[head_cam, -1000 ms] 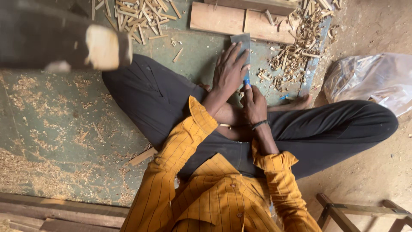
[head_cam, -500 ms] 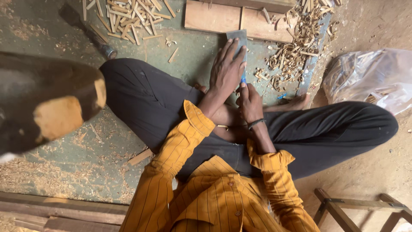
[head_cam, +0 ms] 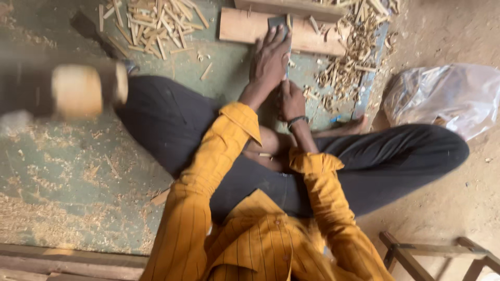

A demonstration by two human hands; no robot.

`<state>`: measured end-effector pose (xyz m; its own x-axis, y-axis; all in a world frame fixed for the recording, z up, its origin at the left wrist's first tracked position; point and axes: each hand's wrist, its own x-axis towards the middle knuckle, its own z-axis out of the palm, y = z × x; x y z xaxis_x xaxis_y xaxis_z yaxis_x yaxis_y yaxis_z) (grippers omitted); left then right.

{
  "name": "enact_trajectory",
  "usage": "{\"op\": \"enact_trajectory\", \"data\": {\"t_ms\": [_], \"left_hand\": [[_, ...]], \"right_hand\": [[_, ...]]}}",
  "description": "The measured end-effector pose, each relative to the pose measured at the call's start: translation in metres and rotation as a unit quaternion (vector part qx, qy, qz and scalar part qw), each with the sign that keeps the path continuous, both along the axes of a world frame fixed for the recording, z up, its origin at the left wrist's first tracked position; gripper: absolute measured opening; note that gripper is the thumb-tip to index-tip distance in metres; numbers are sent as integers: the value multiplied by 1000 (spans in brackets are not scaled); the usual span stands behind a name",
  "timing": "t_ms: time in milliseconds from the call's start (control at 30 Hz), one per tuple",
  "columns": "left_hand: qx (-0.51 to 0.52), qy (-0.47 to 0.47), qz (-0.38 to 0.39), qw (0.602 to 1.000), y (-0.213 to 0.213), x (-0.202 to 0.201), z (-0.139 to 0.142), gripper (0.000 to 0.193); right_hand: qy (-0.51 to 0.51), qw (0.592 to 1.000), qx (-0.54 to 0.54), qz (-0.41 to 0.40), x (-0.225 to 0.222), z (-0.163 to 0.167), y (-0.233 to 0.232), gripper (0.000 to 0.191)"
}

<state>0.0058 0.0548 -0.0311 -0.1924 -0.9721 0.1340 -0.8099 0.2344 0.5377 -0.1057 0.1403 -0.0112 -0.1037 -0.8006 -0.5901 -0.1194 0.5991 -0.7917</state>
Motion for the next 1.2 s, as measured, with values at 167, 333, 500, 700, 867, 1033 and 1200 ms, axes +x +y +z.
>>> {"op": "enact_trajectory", "data": {"t_ms": [167, 333, 500, 700, 867, 1033, 1200], "left_hand": [[-80, 193, 39, 977, 17, 15, 10, 43], [-77, 227, 124, 963, -8, 15, 8, 26], [-101, 210, 122, 965, -45, -9, 11, 34], [8, 268, 124, 955, -46, -3, 10, 22], [1, 229, 121, 966, -42, 3, 9, 21], [-6, 215, 114, 970, -45, -7, 8, 38], [0, 123, 106, 987, -46, -13, 2, 39]], "right_hand": [[-226, 969, 75, -66, -19, 32, 37, 47], [-316, 925, 127, -171, -46, 44, 87, 51], [-237, 957, 54, -162, -54, 49, 108, 54], [-218, 963, 46, -149, -44, 61, 99, 51], [-219, 964, 49, -140, -39, 66, 94, 50], [-199, 969, 60, -131, -36, 69, 91, 48], [-187, 972, 65, -130, -35, 71, 89, 48]]}}
